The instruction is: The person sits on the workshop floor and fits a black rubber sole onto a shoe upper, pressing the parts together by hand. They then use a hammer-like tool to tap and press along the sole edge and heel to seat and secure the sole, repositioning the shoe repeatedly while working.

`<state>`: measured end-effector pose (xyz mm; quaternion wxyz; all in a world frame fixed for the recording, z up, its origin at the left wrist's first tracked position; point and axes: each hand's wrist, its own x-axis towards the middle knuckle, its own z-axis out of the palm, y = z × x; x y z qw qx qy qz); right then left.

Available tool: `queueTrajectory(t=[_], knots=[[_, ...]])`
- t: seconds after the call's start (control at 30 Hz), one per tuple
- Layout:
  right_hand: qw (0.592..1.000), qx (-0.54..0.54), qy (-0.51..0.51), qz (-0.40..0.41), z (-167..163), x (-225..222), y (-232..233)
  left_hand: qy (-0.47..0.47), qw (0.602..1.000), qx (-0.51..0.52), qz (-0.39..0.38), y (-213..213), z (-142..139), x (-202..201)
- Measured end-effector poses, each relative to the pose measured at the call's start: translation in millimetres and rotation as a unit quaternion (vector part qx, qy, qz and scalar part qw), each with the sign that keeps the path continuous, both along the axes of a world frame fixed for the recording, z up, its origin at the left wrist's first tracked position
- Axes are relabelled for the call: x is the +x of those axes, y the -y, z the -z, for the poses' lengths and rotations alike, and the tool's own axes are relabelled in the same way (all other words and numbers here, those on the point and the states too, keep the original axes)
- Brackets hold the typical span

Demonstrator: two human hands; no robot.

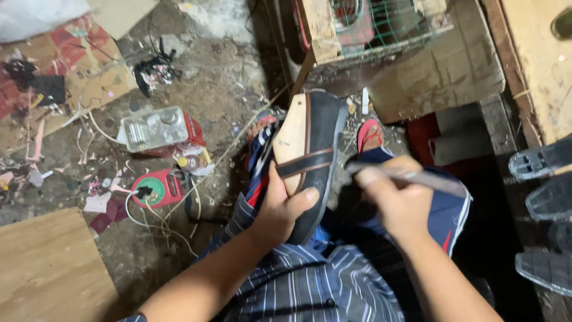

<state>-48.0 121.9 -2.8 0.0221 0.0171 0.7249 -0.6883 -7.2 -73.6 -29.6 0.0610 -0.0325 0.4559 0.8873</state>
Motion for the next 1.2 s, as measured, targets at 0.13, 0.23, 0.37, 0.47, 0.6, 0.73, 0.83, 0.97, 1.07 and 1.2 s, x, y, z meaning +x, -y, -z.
queueTrajectory(t=[0.13, 0.23, 0.37, 0.47, 0.6, 0.73, 0.83, 0.97, 1.07, 1.2], knots=[[0.995, 0.042, 0.086, -0.017, 7, 0, -3, 0.011, 1.0, -0.013, -0.007, -5, 4, 0], [0.995, 0.076, 0.071, 0.003, 9, 8, -7, -0.024, 0.999, -0.047, -0.008, -6, 2, -3], [0.99, -0.054, 0.113, -0.063, 0, 31, -8, -0.042, 0.999, 0.023, -0.005, -16, -6, -5], [0.989, 0.036, 0.087, -0.111, -24, 46, -17, -0.119, 0.993, 0.009, 0.018, -23, -18, -5], [0.965, 0.235, -0.001, -0.118, -65, 46, -67, -0.073, 0.986, 0.147, -0.04, -15, -24, -34], [0.948, 0.282, 0.017, -0.149, -55, 44, -115, -0.026, 0.995, -0.089, 0.019, -5, -2, -76], [0.947, 0.295, 0.059, -0.11, -24, 58, -134, -0.09, 0.924, -0.367, 0.049, -19, 21, -79], [0.981, 0.169, 0.075, 0.051, -3, 87, -165, -0.018, 0.892, -0.451, 0.015, -31, 34, -78], [0.98, 0.124, 0.115, 0.102, 0, 98, -187, -0.078, 0.943, -0.324, 0.022, -33, 35, -79], [0.958, 0.266, 0.105, 0.026, 11, 101, -190, -0.084, 0.906, -0.415, 0.005, -36, 35, -80]])
